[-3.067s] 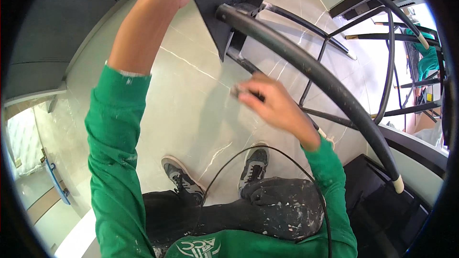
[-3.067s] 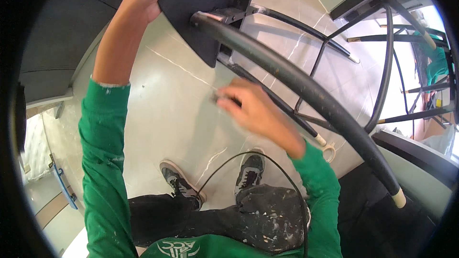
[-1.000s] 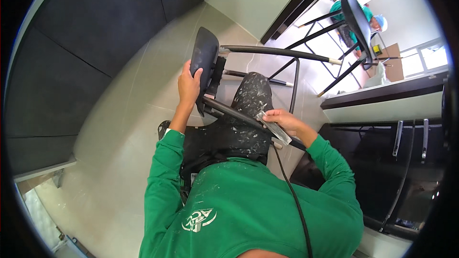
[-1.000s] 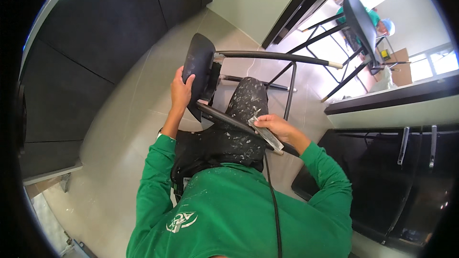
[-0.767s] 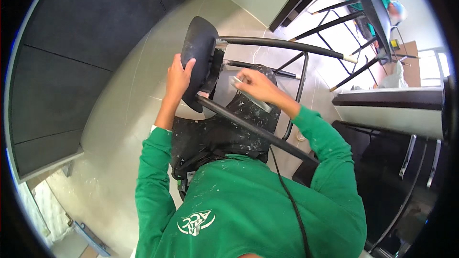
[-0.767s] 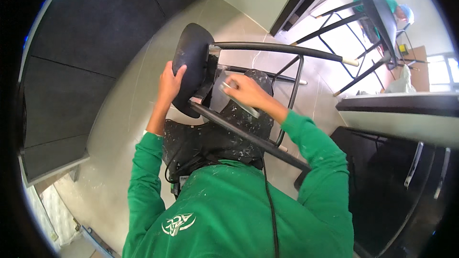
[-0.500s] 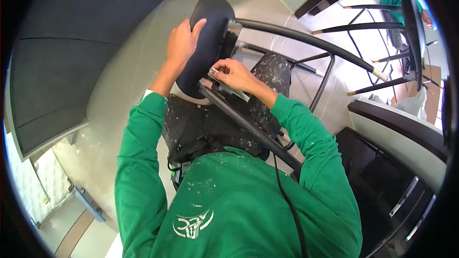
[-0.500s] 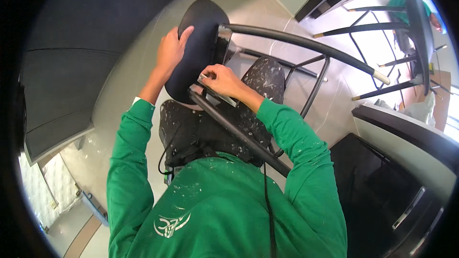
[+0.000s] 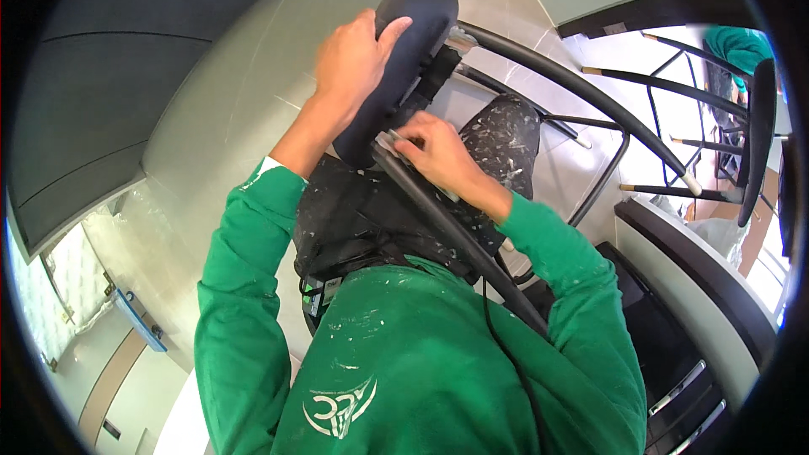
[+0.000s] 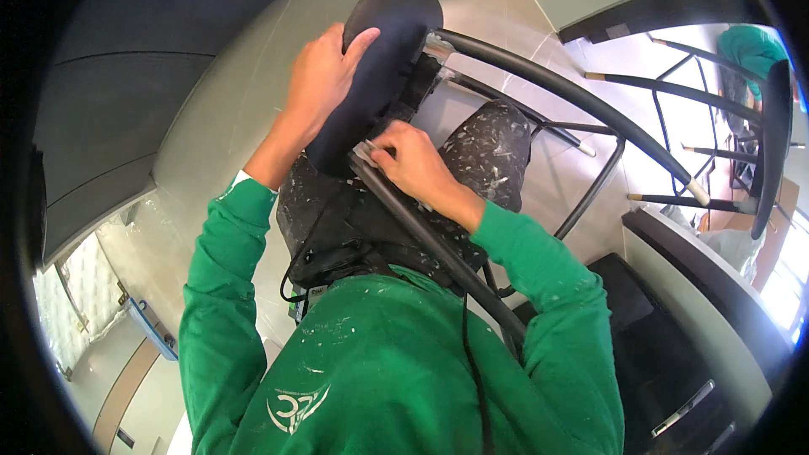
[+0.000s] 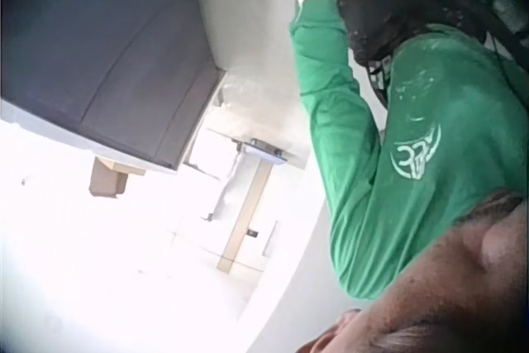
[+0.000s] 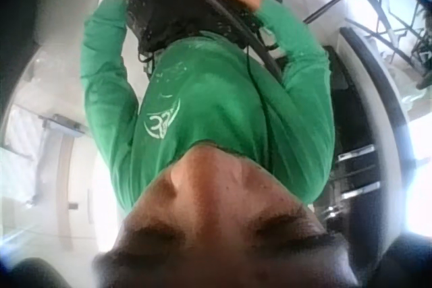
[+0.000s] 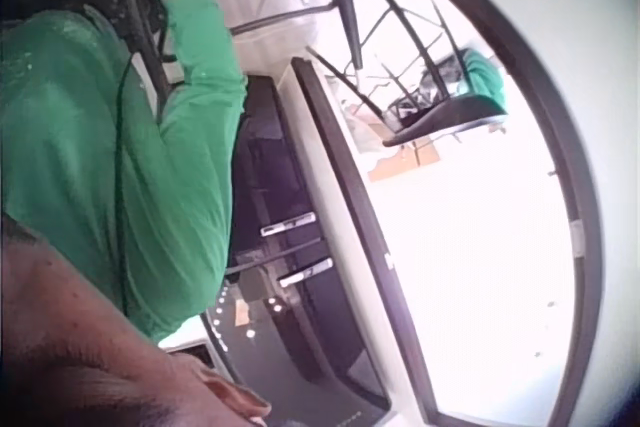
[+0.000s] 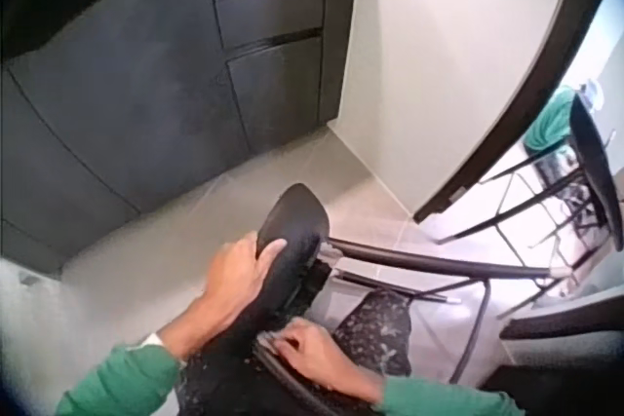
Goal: The person sands the leg and underside of a black stool using a piece of sandpaper, rubbing it back and forth over various sections of the frame.
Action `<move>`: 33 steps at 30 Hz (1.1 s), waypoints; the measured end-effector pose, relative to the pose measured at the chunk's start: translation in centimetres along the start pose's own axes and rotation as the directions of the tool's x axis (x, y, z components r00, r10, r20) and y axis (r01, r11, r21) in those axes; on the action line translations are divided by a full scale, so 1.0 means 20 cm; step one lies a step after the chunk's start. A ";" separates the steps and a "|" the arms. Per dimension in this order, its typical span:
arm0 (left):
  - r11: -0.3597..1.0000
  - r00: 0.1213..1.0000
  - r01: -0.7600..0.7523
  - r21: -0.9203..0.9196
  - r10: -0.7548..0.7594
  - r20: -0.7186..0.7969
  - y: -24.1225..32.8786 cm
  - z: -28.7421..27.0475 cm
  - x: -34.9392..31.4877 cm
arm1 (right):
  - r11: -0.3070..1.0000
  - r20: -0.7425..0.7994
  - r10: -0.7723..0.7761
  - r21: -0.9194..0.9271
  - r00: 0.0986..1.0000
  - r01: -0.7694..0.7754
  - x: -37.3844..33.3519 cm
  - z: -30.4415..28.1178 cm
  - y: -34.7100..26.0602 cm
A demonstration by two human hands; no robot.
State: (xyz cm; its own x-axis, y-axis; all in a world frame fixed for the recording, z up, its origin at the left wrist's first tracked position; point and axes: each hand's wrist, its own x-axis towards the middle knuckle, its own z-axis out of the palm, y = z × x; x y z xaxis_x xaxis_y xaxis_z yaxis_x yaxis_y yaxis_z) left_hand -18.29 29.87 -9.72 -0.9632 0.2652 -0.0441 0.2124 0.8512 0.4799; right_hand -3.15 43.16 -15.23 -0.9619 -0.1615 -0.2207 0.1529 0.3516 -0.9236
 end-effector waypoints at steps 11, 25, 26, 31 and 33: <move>0.998 0.997 -0.048 -0.032 0.046 -0.067 -0.03 0.02 0.02 | 0.998 -0.002 -0.024 -0.055 1.000 0.024 -0.04 0.00 -0.05; 0.998 1.000 -0.029 -0.059 0.029 -0.013 -0.04 0.00 0.01 | 0.980 0.044 -0.173 -0.090 0.984 0.177 0.08 -0.01 0.04; 0.998 1.000 -0.026 -0.049 0.025 -0.015 -0.04 0.01 0.00 | 0.979 0.066 -0.183 -0.083 0.981 0.188 0.06 -0.02 0.03; 0.999 0.999 0.007 -0.043 -0.006 0.033 0.01 0.00 0.01 | 0.987 0.037 -0.138 -0.075 0.990 0.140 0.04 -0.03 0.05; 0.999 0.999 -0.004 -0.048 0.005 0.034 -0.01 -0.01 0.02 | 0.987 -0.005 -0.145 -0.066 0.989 0.144 0.11 0.02 0.07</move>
State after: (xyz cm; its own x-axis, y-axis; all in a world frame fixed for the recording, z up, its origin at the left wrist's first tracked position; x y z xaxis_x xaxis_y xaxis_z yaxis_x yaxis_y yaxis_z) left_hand -18.84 29.70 -9.69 -0.9559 0.2850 -0.0713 0.2078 0.8274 0.5218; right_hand -4.96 42.86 -17.10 -0.9749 -0.2064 -0.0830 -0.0029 0.3849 -0.9230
